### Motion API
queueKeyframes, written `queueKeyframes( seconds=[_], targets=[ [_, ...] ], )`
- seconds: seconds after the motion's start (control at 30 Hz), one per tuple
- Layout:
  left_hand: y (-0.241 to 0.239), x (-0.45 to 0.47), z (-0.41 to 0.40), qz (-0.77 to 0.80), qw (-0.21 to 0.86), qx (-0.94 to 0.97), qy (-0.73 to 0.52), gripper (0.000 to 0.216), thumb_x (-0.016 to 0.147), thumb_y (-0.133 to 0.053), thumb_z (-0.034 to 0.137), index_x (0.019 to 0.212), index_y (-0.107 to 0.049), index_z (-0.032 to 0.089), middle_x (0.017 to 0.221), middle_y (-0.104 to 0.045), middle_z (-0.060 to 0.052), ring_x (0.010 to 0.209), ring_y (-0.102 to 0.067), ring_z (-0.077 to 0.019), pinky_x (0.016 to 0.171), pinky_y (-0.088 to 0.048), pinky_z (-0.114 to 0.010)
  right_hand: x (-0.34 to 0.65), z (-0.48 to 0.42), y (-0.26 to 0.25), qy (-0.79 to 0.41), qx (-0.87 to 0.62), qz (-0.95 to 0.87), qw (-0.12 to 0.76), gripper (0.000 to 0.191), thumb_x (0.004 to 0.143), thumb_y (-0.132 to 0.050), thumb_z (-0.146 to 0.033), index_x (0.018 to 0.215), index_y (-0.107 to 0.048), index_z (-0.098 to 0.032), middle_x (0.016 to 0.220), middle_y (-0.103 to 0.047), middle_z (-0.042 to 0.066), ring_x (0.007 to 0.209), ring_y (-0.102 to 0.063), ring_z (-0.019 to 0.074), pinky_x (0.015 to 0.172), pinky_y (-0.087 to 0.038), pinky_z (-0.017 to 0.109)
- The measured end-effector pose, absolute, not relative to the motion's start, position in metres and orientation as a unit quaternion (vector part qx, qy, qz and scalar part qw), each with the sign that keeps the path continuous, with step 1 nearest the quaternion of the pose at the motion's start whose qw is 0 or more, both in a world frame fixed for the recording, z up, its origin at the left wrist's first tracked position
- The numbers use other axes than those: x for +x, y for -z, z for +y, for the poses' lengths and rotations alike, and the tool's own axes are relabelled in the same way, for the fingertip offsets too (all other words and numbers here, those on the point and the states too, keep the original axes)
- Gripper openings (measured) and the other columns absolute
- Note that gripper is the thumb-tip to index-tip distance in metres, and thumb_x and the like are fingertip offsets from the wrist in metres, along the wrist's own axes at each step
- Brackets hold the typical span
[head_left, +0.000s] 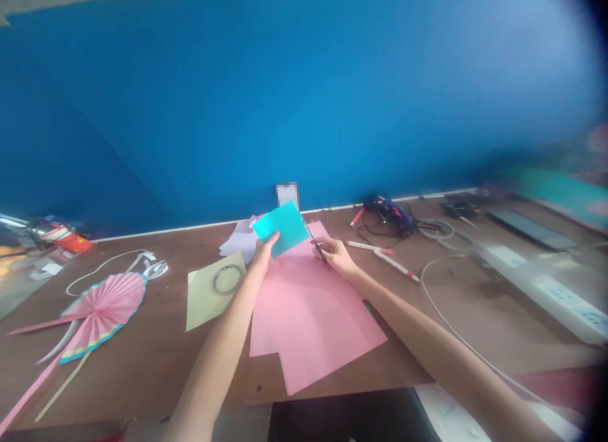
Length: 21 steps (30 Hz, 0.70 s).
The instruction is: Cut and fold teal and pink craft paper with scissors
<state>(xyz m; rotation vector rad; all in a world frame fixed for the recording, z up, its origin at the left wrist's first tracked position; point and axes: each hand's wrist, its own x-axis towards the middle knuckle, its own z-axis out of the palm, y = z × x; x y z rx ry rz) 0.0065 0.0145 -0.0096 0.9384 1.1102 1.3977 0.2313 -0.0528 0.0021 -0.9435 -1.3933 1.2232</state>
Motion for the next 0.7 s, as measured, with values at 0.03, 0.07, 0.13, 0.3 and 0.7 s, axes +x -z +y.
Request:
queueKeyframes(
  seconds=[0.03,0.07,0.13,0.3,0.7],
  targets=[
    [0.0096,0.0068,0.0145,0.463,0.535,0.393,-0.588,0.057,0.061,-0.079,0.041,0.111,-0.064,0.017,0.111,-0.069,-0.01,0.1,-0.066,-0.0269,0.09,-0.052,-0.042,0.2313,-0.0531,-0.0022,-0.508,-0.39,-0.577,0.508,0.04,0.074,-0.065,-0.046,0.1,-0.06,-0.016,0.06,-0.053,-0.003,0.046,-0.044,0.008,0.042,-0.037,0.021],
    [0.0096,0.0075,0.0147,0.459,0.537,0.39,-0.591,0.057,0.061,-0.079,0.04,0.111,-0.064,0.017,0.111,-0.069,-0.01,0.101,-0.065,-0.0268,0.09,-0.052,-0.041,0.2313,-0.0533,-0.0022,-0.507,-0.389,-0.576,0.51,0.04,0.074,-0.065,-0.046,0.1,-0.06,-0.016,0.06,-0.053,-0.003,0.046,-0.044,0.0081,0.042,-0.037,0.021],
    [0.0094,0.0093,0.0151,0.449,0.544,0.38,-0.599,0.058,0.06,-0.08,0.039,0.111,-0.064,0.017,0.112,-0.069,-0.01,0.101,-0.065,-0.0267,0.09,-0.052,-0.041,0.2316,-0.0537,-0.0025,-0.507,-0.386,-0.575,0.514,0.04,0.073,-0.066,-0.046,0.099,-0.061,-0.016,0.059,-0.053,-0.003,0.047,-0.045,0.0083,0.043,-0.036,0.021],
    [0.0094,0.0097,0.0146,0.455,0.535,0.378,-0.602,0.058,0.062,-0.078,0.04,0.113,-0.063,0.018,0.112,-0.069,-0.01,0.102,-0.065,-0.0264,0.092,-0.051,-0.041,0.2316,-0.0541,-0.0028,-0.513,-0.386,-0.577,0.504,0.04,0.072,-0.067,-0.044,0.101,-0.061,-0.016,0.061,-0.055,-0.003,0.046,-0.045,0.0082,0.043,-0.037,0.022],
    [0.0145,0.0035,0.0184,0.481,0.517,0.403,-0.582,0.059,0.061,-0.079,0.043,0.112,-0.064,0.017,0.106,-0.071,-0.009,0.105,-0.063,-0.0273,0.098,-0.047,-0.042,0.2328,-0.0532,-0.0011,-0.508,-0.392,-0.578,0.504,0.039,0.073,-0.067,-0.042,0.1,-0.063,-0.015,0.058,-0.054,-0.004,0.045,-0.044,0.0081,0.043,-0.037,0.022]
  ],
)
